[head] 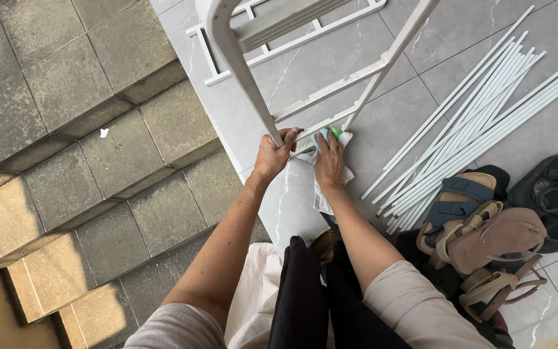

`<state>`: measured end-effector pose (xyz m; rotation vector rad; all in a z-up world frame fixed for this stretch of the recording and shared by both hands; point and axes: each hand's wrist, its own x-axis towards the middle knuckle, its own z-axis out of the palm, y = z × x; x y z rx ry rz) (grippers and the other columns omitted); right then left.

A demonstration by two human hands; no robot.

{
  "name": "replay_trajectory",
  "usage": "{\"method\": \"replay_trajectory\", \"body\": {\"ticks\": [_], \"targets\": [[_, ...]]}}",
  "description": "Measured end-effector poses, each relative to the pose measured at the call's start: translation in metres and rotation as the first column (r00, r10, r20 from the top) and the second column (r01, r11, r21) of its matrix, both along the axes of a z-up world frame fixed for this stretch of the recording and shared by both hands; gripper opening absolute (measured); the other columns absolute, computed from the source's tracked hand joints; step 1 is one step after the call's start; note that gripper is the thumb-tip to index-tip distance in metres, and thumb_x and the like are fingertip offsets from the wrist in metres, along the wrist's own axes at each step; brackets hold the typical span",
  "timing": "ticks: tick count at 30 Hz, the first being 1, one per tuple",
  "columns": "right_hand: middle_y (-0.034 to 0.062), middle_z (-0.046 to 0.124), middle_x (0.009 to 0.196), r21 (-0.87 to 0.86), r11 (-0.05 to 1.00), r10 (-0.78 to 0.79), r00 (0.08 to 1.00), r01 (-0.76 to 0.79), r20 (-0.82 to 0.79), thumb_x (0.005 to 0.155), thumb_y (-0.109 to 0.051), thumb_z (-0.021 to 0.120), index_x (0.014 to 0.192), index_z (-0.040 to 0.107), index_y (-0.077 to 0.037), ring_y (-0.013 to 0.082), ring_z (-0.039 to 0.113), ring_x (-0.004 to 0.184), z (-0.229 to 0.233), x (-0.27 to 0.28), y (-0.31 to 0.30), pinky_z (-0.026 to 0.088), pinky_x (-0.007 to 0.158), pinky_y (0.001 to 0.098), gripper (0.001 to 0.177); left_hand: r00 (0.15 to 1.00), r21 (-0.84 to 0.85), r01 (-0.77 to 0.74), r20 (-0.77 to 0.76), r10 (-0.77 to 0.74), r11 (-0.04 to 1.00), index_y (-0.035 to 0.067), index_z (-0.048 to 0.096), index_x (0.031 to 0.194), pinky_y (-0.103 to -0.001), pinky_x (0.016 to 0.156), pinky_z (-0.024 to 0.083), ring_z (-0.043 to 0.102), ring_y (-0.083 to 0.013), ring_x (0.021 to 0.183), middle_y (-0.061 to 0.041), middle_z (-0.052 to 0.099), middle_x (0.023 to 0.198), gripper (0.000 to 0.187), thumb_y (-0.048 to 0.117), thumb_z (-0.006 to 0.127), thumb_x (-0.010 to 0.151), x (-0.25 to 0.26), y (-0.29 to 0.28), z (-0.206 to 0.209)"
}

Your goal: The person assembles a white plastic drying rack by inserting multiple white rods into the frame slots. They then wipe the assembled frame with a cloth. The task occurs on a tiled floor with shoes visible nearby.

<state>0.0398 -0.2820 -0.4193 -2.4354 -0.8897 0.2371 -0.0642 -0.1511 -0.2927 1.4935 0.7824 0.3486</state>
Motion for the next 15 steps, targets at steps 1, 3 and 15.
{"method": "replay_trajectory", "body": {"ticks": [1, 3, 15], "targets": [[0.0148, 0.045, 0.154, 0.01, 0.999, 0.032, 0.999, -0.032, -0.004, 0.093, 0.0, 0.065, 0.143, 0.057, -0.011, 0.0417, 0.049, 0.13, -0.006, -0.011, 0.003, 0.045, 0.107, 0.0459, 0.052, 1.0, -0.016, -0.002, 0.012, 0.003, 1.0, 0.002, 0.08, 0.107, -0.029, 0.052, 0.039, 0.041, -0.0079, 0.059, 0.002, 0.055, 0.062, 0.034, 0.029, 0.06, 0.104, 0.0, -0.001, -0.003], [0.016, 0.046, 0.153, 0.038, 0.994, 0.101, 0.995, -0.1, -0.004, 0.096, -0.001, 0.064, 0.141, 0.058, -0.01, 0.0423, 0.05, 0.131, -0.018, -0.035, 0.013, 0.046, 0.106, 0.047, 0.046, 0.999, -0.04, -0.011, 0.04, 0.012, 0.999, 0.0, 0.079, 0.106, -0.027, 0.053, 0.04, 0.042, -0.0069, 0.06, 0.002, 0.054, 0.064, 0.035, 0.03, 0.06, 0.105, 0.001, -0.002, -0.008], [0.0151, 0.044, 0.156, -0.086, 0.951, 0.309, 0.914, -0.297, 0.263, 0.084, 0.004, 0.059, 0.147, 0.053, -0.008, 0.0383, 0.052, 0.131, -0.02, -0.061, 0.003, 0.047, 0.108, 0.0441, 0.065, 0.999, -0.032, -0.019, 0.037, 0.02, 0.999, -0.001, 0.078, 0.103, -0.028, 0.055, 0.044, 0.046, -0.0067, 0.061, 0.002, 0.056, 0.064, 0.037, 0.031, 0.058, 0.105, 0.001, 0.002, -0.004]]}}
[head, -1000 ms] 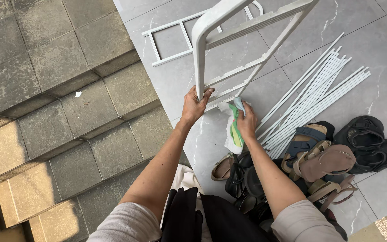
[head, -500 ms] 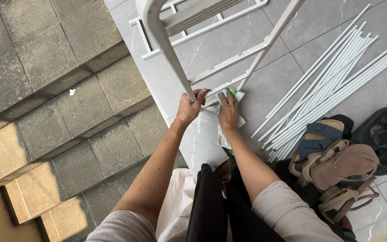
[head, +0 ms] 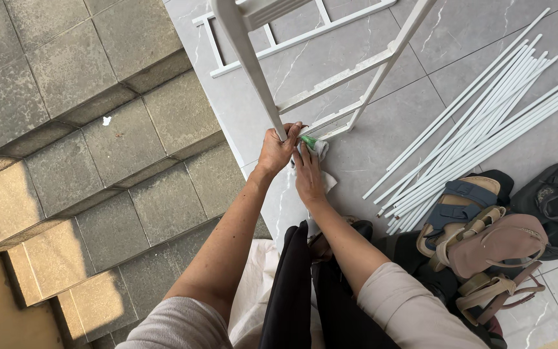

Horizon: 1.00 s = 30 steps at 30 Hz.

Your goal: The person assembles a white plastic drying rack by inserting multiple white rods into the frame slots. They then wipe the assembled frame with a cloth. The task occurs on a tiled floor with shoes visible nearby.

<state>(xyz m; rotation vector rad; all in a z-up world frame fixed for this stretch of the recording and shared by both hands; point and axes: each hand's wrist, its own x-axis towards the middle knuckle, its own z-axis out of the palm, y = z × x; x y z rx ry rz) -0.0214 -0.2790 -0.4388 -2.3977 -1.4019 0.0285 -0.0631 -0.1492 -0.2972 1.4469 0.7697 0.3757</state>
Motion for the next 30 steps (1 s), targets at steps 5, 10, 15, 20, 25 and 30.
{"method": "replay_trajectory", "body": {"ticks": [5, 10, 15, 20, 25, 30], "targets": [[0.017, 0.044, 0.153, -0.256, 0.927, 0.346, 0.889, -0.275, 0.299, 0.091, -0.012, 0.06, 0.156, 0.046, -0.005, 0.0331, 0.054, 0.103, 0.016, 0.057, -0.019, 0.049, 0.099, 0.0408, 0.066, 0.999, 0.038, 0.04, -0.018, -0.04, 0.998, 0.0, 0.077, 0.096, -0.028, 0.054, 0.041, 0.042, -0.0073, 0.059, 0.003, 0.052, 0.062, 0.038, 0.032, 0.059, 0.105, -0.002, 0.003, 0.003], [0.012, 0.045, 0.156, -0.357, 0.925, 0.234, 0.934, -0.129, 0.271, 0.092, -0.006, 0.059, 0.154, 0.048, -0.011, 0.0297, 0.056, 0.102, 0.034, 0.109, -0.039, 0.05, 0.096, 0.0384, 0.064, 0.993, 0.047, 0.062, -0.104, -0.057, 0.997, -0.002, 0.073, 0.087, -0.03, 0.052, 0.038, 0.038, -0.0094, 0.057, 0.002, 0.047, 0.06, 0.044, 0.033, 0.057, 0.108, -0.006, -0.004, 0.008], [0.0131, 0.048, 0.155, -0.174, 0.982, -0.076, 0.997, 0.078, 0.018, 0.088, 0.007, 0.059, 0.149, 0.055, -0.01, 0.0379, 0.057, 0.111, 0.025, 0.109, -0.029, 0.049, 0.102, 0.0418, 0.063, 0.999, 0.072, 0.032, -0.041, -0.03, 0.997, 0.0, 0.076, 0.093, -0.03, 0.053, 0.04, 0.041, -0.0085, 0.057, 0.002, 0.051, 0.06, 0.04, 0.033, 0.057, 0.105, -0.001, -0.005, 0.009], [0.0219, 0.055, 0.14, 0.118, 0.99, -0.046, 0.976, 0.072, -0.212, 0.074, 0.008, 0.062, 0.135, 0.063, -0.007, 0.0448, 0.053, 0.124, 0.009, 0.056, -0.015, 0.046, 0.105, 0.0472, 0.064, 0.999, 0.05, 0.028, -0.022, -0.026, 0.998, 0.0, 0.076, 0.098, -0.029, 0.055, 0.043, 0.044, -0.0082, 0.059, 0.002, 0.054, 0.063, 0.039, 0.034, 0.058, 0.105, -0.003, -0.005, 0.0], [0.0142, 0.07, 0.112, 0.057, 0.736, -0.273, 0.374, 0.674, -0.886, 0.106, -0.004, 0.052, 0.136, 0.068, -0.01, 0.0281, 0.067, 0.089, 0.061, 0.074, -0.043, 0.052, 0.084, 0.0459, 0.034, 0.975, 0.111, 0.115, -0.205, -0.091, 0.987, 0.002, 0.077, 0.107, -0.032, 0.069, 0.05, 0.057, -0.0151, 0.076, -0.004, 0.066, 0.077, 0.041, 0.04, 0.062, 0.102, -0.005, 0.006, 0.008], [0.0057, 0.067, 0.123, 0.447, 0.316, 0.259, 0.378, 0.837, -0.889, 0.108, -0.019, 0.049, 0.134, 0.058, -0.007, 0.0164, 0.066, 0.11, 0.214, 0.147, -0.088, 0.055, 0.097, 0.0342, 0.03, 0.989, 0.273, 0.134, -0.092, -0.112, 0.953, 0.006, 0.043, 0.147, -0.041, 0.096, 0.057, 0.059, -0.0309, 0.124, -0.014, 0.061, 0.132, 0.089, 0.037, 0.089, 0.078, -0.01, 0.018, 0.058]]}}
